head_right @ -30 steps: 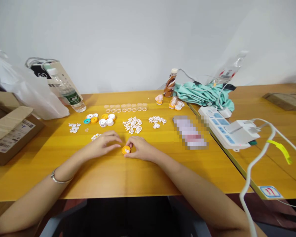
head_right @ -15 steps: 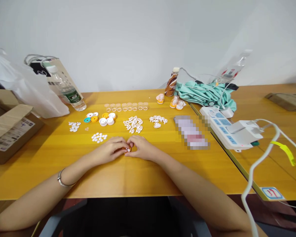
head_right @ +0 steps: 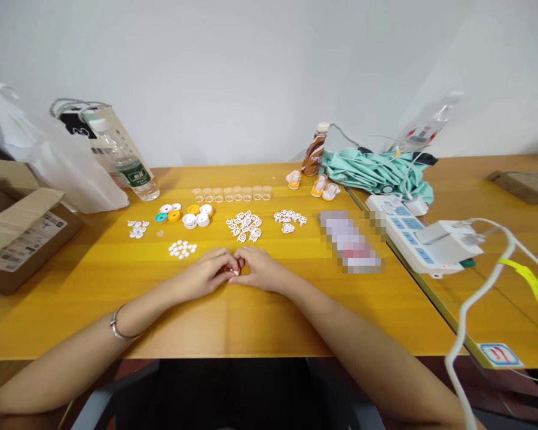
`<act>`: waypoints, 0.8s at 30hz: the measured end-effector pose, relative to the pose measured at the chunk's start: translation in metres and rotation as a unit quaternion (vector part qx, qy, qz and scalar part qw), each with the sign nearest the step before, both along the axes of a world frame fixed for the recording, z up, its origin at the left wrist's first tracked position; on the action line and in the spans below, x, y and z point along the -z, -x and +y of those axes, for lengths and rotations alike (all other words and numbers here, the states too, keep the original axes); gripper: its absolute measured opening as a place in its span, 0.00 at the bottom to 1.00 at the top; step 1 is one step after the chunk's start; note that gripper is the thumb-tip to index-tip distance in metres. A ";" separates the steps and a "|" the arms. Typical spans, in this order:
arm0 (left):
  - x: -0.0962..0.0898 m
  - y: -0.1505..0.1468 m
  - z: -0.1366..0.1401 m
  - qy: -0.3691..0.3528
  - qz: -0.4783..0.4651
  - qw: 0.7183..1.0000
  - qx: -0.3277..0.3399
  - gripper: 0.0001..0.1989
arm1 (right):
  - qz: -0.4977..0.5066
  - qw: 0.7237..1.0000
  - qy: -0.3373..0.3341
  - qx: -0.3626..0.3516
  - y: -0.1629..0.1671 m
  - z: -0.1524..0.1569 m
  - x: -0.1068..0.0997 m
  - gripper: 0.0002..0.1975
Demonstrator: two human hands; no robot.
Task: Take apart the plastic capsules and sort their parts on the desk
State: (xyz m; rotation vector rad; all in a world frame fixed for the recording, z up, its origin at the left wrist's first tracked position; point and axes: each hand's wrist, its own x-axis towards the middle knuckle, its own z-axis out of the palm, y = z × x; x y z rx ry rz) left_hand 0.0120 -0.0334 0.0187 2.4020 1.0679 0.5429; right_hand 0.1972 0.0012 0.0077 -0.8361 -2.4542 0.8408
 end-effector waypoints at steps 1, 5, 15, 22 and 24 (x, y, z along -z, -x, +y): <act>0.000 0.000 0.000 0.001 -0.003 1.000 -0.002 0.03 | -0.001 1.000 0.000 0.002 0.000 0.000 0.000 0.13; 0.000 0.000 0.000 0.010 -0.012 1.000 -0.006 0.02 | 0.000 1.000 -0.001 0.002 0.000 0.000 0.000 0.13; -0.004 0.003 0.002 0.017 0.007 1.000 0.003 0.03 | -0.005 1.000 -0.007 -0.001 0.000 0.000 0.000 0.11; -0.011 0.013 0.010 0.042 -0.102 0.993 -0.047 0.06 | 0.005 1.000 0.003 0.003 -0.001 -0.001 -0.001 0.12; -0.017 0.026 0.018 0.029 -0.118 0.988 -0.099 0.06 | 0.001 1.000 0.009 0.009 -0.002 -0.003 -0.003 0.12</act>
